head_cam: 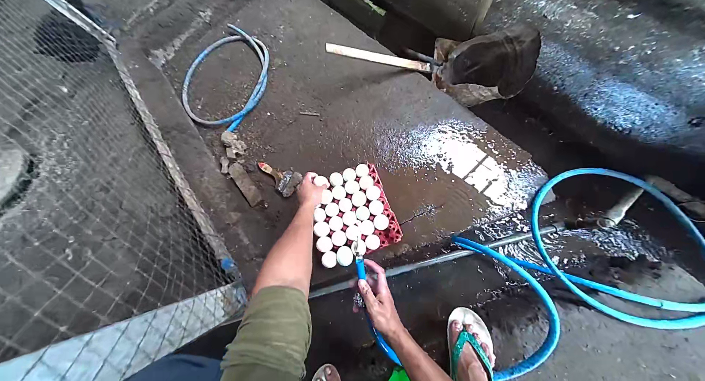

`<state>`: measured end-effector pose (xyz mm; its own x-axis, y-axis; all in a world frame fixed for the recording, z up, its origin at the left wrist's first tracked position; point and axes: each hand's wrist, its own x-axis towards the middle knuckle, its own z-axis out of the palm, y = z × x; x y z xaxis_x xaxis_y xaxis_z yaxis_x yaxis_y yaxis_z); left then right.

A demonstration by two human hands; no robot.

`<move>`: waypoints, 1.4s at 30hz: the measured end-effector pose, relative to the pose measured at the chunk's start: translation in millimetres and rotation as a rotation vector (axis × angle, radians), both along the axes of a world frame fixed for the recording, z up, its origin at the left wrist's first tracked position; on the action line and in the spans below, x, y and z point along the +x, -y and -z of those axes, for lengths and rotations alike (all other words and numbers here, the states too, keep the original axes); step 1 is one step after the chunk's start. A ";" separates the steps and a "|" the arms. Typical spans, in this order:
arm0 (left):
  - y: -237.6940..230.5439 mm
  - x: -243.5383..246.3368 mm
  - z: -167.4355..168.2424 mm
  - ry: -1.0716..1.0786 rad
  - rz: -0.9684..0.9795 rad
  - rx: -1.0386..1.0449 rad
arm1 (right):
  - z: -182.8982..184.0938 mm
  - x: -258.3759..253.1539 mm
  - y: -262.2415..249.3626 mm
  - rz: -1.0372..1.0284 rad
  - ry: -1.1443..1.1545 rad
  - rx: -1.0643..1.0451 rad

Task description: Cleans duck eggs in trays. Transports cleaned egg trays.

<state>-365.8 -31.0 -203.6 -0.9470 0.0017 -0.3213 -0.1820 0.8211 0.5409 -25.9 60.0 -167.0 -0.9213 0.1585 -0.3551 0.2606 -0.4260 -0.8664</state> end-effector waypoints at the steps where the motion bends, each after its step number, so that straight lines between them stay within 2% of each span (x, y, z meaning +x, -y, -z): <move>1: -0.1 -0.7 3.0 0.010 0.015 -0.030 | -1.4 -2.1 -1.8 0.021 -0.015 0.005; 5: 0.2 -0.9 -1.1 0.065 0.070 -0.100 | -3.3 -10.4 -10.4 0.036 -0.043 0.093; 11: 11.6 19.6 -26.2 -0.023 -0.125 0.149 | -7.3 -33.3 -21.5 -0.228 0.083 0.337; 14: 20.2 55.6 -35.8 -0.062 -0.155 0.232 | -9.0 -41.1 -24.1 -0.289 0.067 0.458; 16: 25.1 86.9 -45.8 -0.046 -0.241 0.340 | -13.6 -44.9 -23.7 -0.305 0.080 0.479; 21: 37.0 170.2 -54.4 -0.008 -0.510 0.604 | -30.7 -51.4 -23.4 -0.437 0.217 0.421; 26: 34.9 238.1 -71.5 0.067 -0.640 0.704 | -37.7 -47.1 -16.7 -0.480 0.225 0.424; 29: 33.3 275.1 -77.0 0.100 -0.625 0.744 | -43.7 -44.9 -14.5 -0.498 0.243 0.449; 34: 35.2 332.9 -65.6 0.196 -0.557 0.731 | -45.1 -41.2 -19.4 -0.447 0.317 0.452; 38: 26.8 359.5 -71.1 0.276 -0.291 0.747 | -53.3 -38.7 -25.4 -0.374 0.370 0.511; 42: 11.5 382.2 -85.8 0.405 -0.014 0.796 | -52.0 -30.9 -45.2 -0.197 0.445 0.544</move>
<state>16.4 -42.5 -117.8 -0.7628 0.3565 -0.5395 -0.4897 0.2263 0.8420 -56.8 105.2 -115.0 -0.7379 0.2653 -0.6206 0.6647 0.1263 -0.7364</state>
